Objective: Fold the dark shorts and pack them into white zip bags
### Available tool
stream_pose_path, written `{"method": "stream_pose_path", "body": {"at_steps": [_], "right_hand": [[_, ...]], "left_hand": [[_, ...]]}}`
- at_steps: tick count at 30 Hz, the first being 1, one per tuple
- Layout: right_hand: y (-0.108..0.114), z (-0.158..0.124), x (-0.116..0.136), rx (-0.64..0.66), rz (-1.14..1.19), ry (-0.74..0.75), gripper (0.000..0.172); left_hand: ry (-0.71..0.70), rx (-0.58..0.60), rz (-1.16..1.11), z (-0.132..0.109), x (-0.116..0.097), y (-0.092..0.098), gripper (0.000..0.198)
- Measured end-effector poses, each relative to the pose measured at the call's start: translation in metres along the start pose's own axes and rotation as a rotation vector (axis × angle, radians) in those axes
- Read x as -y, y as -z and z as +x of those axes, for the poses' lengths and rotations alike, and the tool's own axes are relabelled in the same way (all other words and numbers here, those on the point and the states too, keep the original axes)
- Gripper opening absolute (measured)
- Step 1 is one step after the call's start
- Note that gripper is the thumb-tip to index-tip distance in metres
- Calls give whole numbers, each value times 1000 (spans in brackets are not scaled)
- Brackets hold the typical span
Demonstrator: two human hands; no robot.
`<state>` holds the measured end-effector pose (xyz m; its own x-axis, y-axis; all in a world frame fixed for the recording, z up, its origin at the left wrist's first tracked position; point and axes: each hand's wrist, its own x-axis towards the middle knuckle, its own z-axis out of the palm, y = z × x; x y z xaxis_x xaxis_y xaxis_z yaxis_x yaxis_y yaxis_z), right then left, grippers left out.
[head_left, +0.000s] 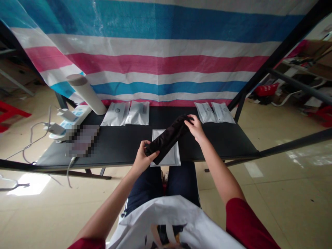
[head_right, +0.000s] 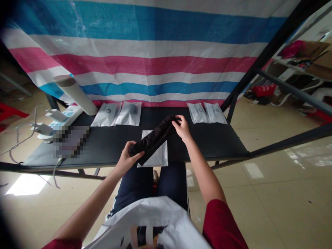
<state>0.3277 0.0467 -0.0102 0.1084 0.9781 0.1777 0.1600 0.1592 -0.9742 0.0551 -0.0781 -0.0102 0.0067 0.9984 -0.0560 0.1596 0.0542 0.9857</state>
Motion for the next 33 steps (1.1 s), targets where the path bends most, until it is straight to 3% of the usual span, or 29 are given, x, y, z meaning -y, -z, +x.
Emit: {"method": "stream_pose_path", "body": {"at_steps": [3, 6, 9, 12, 15, 17, 20, 23, 25, 28, 31, 33], "right_hand": [[-27, 13, 1, 119, -93, 60, 33], [-57, 17, -16, 272, -244, 89, 26], [-76, 13, -38, 370, -370, 132, 21], [-80, 9, -52, 343, -411, 201, 21], [-78, 6, -56, 314, -410, 261, 21], [-77, 5, -58, 301, -414, 290, 18], [-77, 4, -59, 282, -439, 305, 17], [-78, 3, -60, 282, -457, 307, 16], [-78, 3, -59, 284, -463, 310, 16], [-78, 2, -58, 282, -471, 310, 16], [-78, 2, -58, 279, -479, 302, 16], [-77, 2, -57, 276, -479, 303, 15]], "left_hand": [[104, -64, -53, -45, 10, -25, 50], [329, -151, -189, -75, 32, -55, 51], [469, -75, -240, -93, 54, -74, 52], [279, -29, -22, -102, 67, -68, 52], [-165, -121, 385, -100, 72, -41, 60], [-419, -103, 659, -88, 69, -21, 61], [-650, 113, 1007, -61, 59, 2, 65], [-805, 383, 1175, -35, 50, 9, 64], [-864, 487, 1159, -25, 47, 9, 59], [-844, 528, 1019, -17, 46, 5, 54], [-715, 525, 802, -12, 41, 2, 45], [-588, 446, 673, -7, 36, 0, 39]]}}
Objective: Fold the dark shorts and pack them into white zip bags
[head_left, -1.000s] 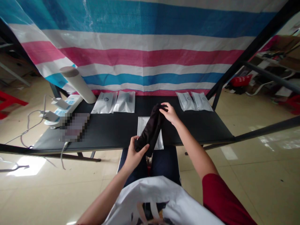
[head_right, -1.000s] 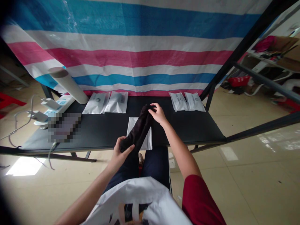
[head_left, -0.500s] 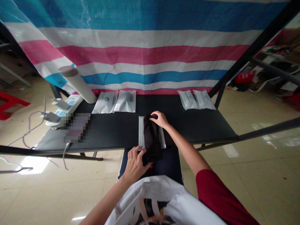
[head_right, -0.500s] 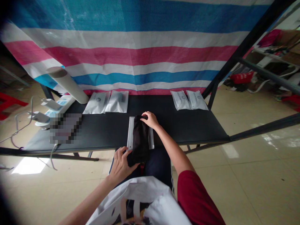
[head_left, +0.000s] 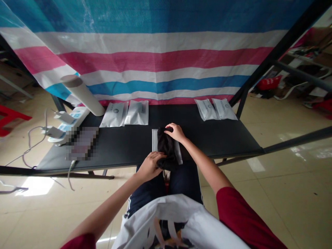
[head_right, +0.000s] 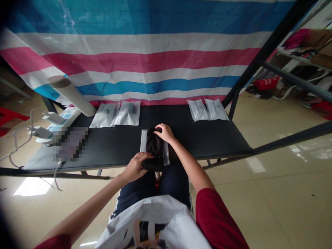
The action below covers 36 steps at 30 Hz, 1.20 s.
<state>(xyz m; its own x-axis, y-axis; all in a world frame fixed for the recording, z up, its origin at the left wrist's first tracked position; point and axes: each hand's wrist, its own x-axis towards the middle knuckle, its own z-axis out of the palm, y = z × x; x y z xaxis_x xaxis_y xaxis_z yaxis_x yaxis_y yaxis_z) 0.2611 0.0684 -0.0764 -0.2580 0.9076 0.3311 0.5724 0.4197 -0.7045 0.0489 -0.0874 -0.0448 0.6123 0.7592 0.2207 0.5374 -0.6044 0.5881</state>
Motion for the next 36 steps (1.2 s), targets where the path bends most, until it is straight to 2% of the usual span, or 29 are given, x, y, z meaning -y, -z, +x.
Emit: {"method": "stream_pose_path", "body": {"at_steps": [2, 5, 9, 11, 13, 15, 18, 19, 22, 25, 27, 31, 36], "right_hand": [[0, 0, 1, -5, 2, 6, 15], [1, -1, 2, -9, 1, 5, 15], [-1, 0, 1, 5, -20, -34, 15], [0, 3, 0, 22, -2, -54, 18], [5, 5, 4, 24, 47, -73, 30], [15, 2, 14, -67, 76, -75, 39], [35, -19, 41, -291, 22, 0, 29], [40, -30, 51, -295, -5, 44, 26], [47, -69, 76, -28, -142, 181, 28], [38, -99, 83, 161, -293, 204, 56], [29, -108, 80, 183, -342, 184, 66], [16, -105, 77, 132, -387, 149, 66], [13, -94, 81, 128, -367, 90, 69]], "left_hand": [[157, -71, -99, 8, -1, 3, 40], [338, -98, -248, 23, 2, 4, 46], [408, -169, -420, 45, 13, -1, 45], [440, -182, -412, 55, 17, -4, 45], [480, -175, -327, 64, 19, -6, 46], [520, -168, -228, 70, 19, -7, 49], [568, -151, -149, 74, 16, -7, 56], [576, -146, -142, 74, 15, -7, 57], [564, -163, -162, 72, 13, -7, 51], [537, -206, -230, 69, 12, -8, 44], [522, -223, -285, 68, 14, -9, 46], [493, -271, -389, 65, 20, -10, 50], [503, -292, -515, 63, 28, -9, 54]]}}
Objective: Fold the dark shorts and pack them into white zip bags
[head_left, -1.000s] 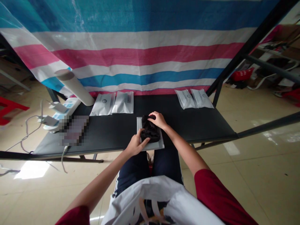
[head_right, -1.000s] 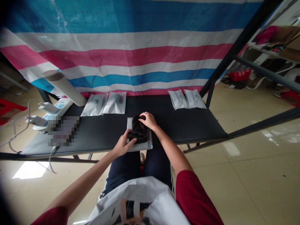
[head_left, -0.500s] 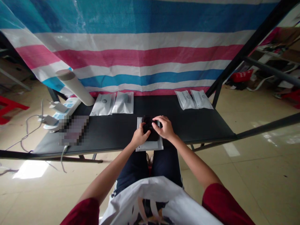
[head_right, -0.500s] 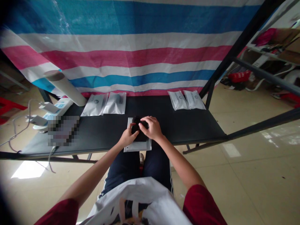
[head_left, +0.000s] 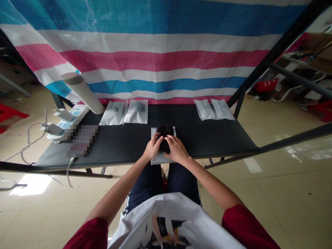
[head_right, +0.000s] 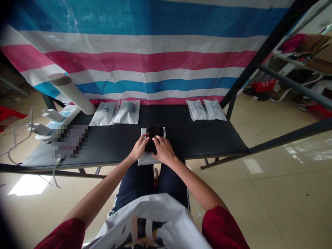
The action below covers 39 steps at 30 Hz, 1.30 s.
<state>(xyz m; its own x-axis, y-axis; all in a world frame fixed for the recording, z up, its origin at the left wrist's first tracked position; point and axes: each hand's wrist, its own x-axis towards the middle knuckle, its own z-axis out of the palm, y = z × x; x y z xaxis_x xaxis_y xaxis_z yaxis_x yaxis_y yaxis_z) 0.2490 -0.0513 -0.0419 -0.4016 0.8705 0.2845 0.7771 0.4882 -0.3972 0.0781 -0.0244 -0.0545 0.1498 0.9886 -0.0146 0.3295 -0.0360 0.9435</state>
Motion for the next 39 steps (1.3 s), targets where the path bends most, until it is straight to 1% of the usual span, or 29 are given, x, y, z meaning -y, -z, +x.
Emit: {"method": "stream_pose_path", "body": {"at_steps": [5, 9, 10, 12, 14, 16, 18, 20, 21, 23, 24, 26, 27, 29, 31, 32, 34, 35, 37, 39], "right_hand": [[3, 2, -6, 57, 61, 66, 63], [5, -1, -11, 119, 101, 133, 56], [6, -3, -11, 122, 103, 143, 54], [7, -4, -9, 88, 64, 147, 49], [7, -6, -6, 32, -22, 145, 45], [7, -5, -2, 14, -93, 157, 42], [8, -2, 1, 64, -112, 179, 39], [11, 3, 1, 123, -105, 171, 35], [13, 7, -1, 141, -96, 149, 34], [19, 18, -6, 161, -56, 79, 38], [23, 25, -10, 167, -21, 35, 41], [28, 41, -19, 171, 81, -52, 45], [29, 50, -24, 162, 133, -97, 43], [27, 66, -33, 129, 194, -201, 32], [22, 79, -39, 103, 164, -311, 26], [18, 84, -41, 101, 127, -351, 28], [13, 91, -44, 114, 60, -385, 37], [11, 93, -46, 133, 36, -388, 43], [11, 99, -49, 214, 11, -387, 49], [14, 105, -52, 331, 6, -384, 46]], "left_hand": [[30, -44, -46, 7, 2, 2, 56], [14, 7, -64, 6, 1, 2, 55], [6, 22, -64, 5, 0, 2, 54], [-19, 38, -47, 3, -3, 2, 54], [-55, 47, 4, 0, -8, 2, 53], [-105, 54, 98, -4, -14, 2, 52], [-171, 49, 234, -7, -20, 3, 51], [-250, 51, 351, -9, -23, 6, 52], [-293, 68, 380, -10, -23, 8, 53], [-347, 127, 371, -8, -18, 13, 58], [-341, 154, 340, -7, -14, 16, 61], [-262, 164, 242, 0, -3, 19, 66], [-207, 143, 188, 5, 1, 20, 64], [-119, 86, 137, 17, 8, 20, 52], [-56, 22, 230, 30, 7, 18, 41], [-33, -13, 321, 35, 5, 17, 37], [-13, -77, 504, 44, -1, 15, 34], [-16, -92, 570, 47, -4, 14, 36], [-20, -67, 634, 51, -8, 15, 41], [19, -7, 620, 54, -9, 16, 40]]}}
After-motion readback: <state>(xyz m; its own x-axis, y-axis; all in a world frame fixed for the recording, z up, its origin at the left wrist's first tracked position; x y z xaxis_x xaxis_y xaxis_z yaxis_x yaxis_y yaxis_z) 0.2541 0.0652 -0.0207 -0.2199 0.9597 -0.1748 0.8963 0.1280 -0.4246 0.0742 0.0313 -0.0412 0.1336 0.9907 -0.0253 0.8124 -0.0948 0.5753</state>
